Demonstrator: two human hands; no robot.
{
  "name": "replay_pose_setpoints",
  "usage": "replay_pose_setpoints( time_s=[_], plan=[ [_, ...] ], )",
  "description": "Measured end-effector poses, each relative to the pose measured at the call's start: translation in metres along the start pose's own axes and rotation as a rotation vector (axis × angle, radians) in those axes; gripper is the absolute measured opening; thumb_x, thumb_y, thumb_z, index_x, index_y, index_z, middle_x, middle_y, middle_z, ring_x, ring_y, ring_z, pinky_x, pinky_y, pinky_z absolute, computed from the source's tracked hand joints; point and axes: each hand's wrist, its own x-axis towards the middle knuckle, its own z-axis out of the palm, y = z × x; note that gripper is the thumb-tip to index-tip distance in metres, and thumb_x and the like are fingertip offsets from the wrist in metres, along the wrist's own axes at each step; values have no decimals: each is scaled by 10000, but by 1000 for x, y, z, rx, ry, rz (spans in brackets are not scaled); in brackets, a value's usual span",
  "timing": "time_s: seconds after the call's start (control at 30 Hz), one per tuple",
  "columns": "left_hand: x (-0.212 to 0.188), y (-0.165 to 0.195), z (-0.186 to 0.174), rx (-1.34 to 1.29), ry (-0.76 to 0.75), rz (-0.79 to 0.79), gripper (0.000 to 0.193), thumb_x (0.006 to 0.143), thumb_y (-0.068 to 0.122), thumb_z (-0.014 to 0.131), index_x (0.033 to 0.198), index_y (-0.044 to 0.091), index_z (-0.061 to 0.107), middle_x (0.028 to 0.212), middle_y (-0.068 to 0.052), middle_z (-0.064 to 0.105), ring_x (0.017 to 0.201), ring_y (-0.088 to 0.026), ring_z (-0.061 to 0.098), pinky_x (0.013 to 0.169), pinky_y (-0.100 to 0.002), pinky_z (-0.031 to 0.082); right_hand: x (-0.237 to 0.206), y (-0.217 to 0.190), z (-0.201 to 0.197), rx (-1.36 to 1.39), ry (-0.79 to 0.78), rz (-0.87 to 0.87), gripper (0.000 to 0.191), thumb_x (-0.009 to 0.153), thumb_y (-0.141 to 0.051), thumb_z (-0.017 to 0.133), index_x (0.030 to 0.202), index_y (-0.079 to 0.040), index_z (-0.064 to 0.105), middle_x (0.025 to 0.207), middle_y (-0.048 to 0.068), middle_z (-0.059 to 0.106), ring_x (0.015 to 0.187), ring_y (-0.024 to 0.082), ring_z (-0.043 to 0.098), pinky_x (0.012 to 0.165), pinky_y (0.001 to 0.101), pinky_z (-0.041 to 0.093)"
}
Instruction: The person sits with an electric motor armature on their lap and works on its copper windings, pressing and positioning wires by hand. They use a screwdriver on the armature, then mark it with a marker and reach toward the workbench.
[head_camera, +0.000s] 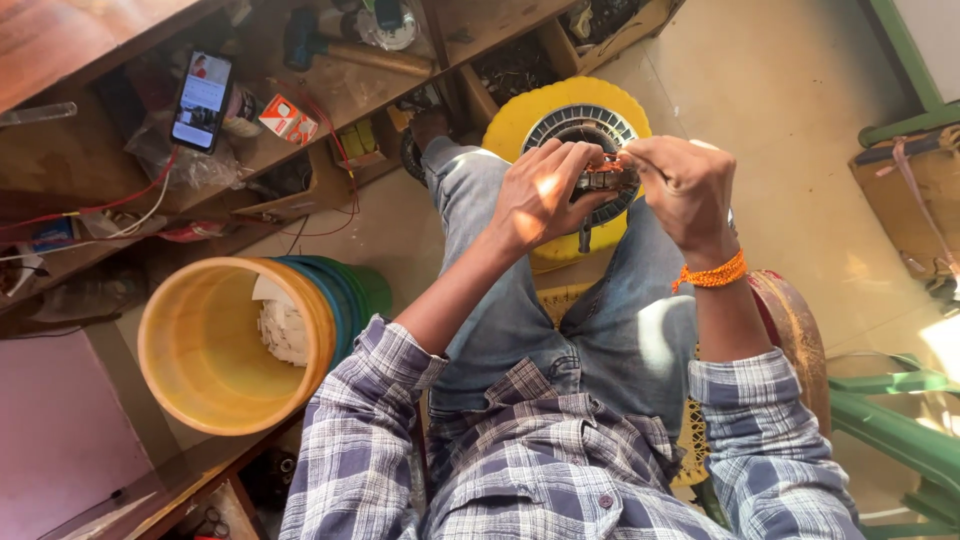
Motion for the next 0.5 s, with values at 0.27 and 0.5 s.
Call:
replay_pose_setpoints(
  time_s=[0.27,0.5],
  plan=[
    [16,14,4,-19,-56,-329,429,839,516,784,911,106,676,834,-57,727,826,-270,706,711,-406,539,14,5,1,48,-76,225,67,971,-74,770,985,-10,764,791,115,696,649,141,626,600,290,469],
    [45,-30,31,-416,-385,-545,263,829,308,752,969,86,729,826,-41,781,763,-165,750,672,-313,557,12,4,-1,-9,-63,346,115,968,-94,794,967,14,753,620,112,481,574,127,426,546,308,352]
  ],
)
